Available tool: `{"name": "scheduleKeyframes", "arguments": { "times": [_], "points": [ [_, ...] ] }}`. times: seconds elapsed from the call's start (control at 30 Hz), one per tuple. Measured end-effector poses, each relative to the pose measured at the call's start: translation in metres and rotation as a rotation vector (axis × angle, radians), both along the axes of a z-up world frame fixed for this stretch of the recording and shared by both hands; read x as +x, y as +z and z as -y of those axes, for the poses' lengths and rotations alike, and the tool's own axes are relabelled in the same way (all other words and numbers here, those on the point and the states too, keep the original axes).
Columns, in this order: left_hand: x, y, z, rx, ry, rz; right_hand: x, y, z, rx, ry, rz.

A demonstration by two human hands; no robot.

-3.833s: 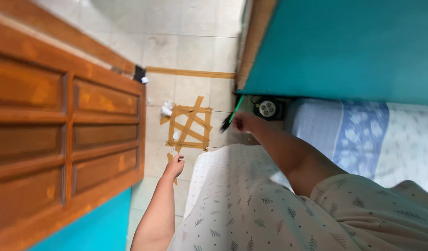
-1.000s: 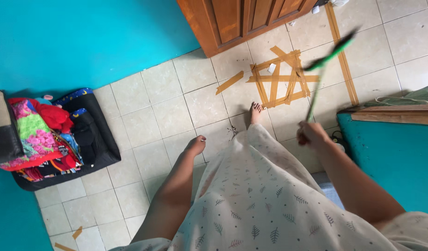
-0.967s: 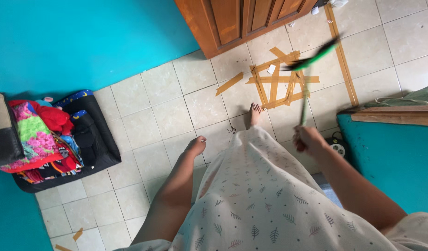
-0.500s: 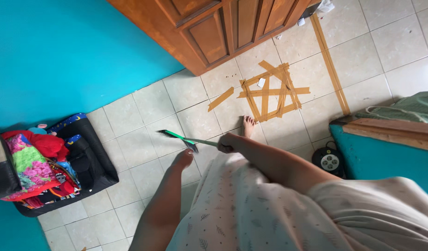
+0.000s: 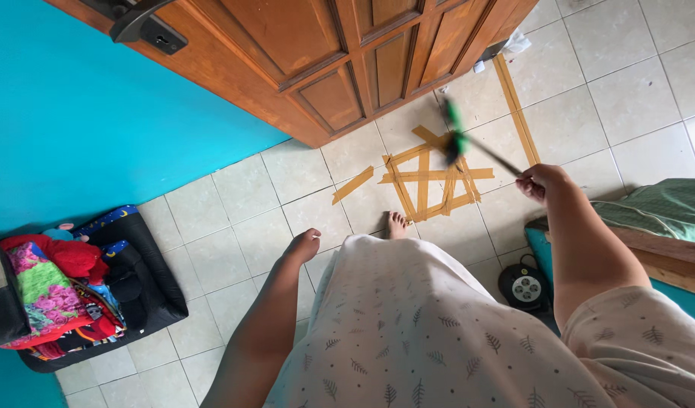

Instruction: The person sweeps a tiled floor in a bedroom using a green broom. They move around furniture, including a bed and a small shelf, to clean the floor area.

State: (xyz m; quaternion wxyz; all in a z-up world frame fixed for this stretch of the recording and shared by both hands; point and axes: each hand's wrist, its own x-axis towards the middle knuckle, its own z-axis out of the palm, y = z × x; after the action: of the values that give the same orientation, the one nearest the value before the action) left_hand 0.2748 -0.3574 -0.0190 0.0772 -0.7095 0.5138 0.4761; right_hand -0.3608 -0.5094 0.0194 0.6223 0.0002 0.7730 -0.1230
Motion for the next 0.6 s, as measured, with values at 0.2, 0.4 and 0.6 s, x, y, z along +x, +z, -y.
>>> {"name": "scheduleKeyframes", "arguments": {
  "times": [0.2,0.4,0.6],
  "points": [
    [-0.006,-0.001,0.023,-0.046,0.034,-0.056,0.064,-0.009,-0.039,-0.201,0.074,-0.262],
    [-0.01,0.002,0.035,0.024,-0.048,-0.019,0.16,0.047,-0.117,-0.039,-0.207,0.405],
    [-0.01,0.0,0.058,0.06,-0.141,-0.015,0.265,0.042,-0.109,0.122,0.011,0.503]
  ]
}}
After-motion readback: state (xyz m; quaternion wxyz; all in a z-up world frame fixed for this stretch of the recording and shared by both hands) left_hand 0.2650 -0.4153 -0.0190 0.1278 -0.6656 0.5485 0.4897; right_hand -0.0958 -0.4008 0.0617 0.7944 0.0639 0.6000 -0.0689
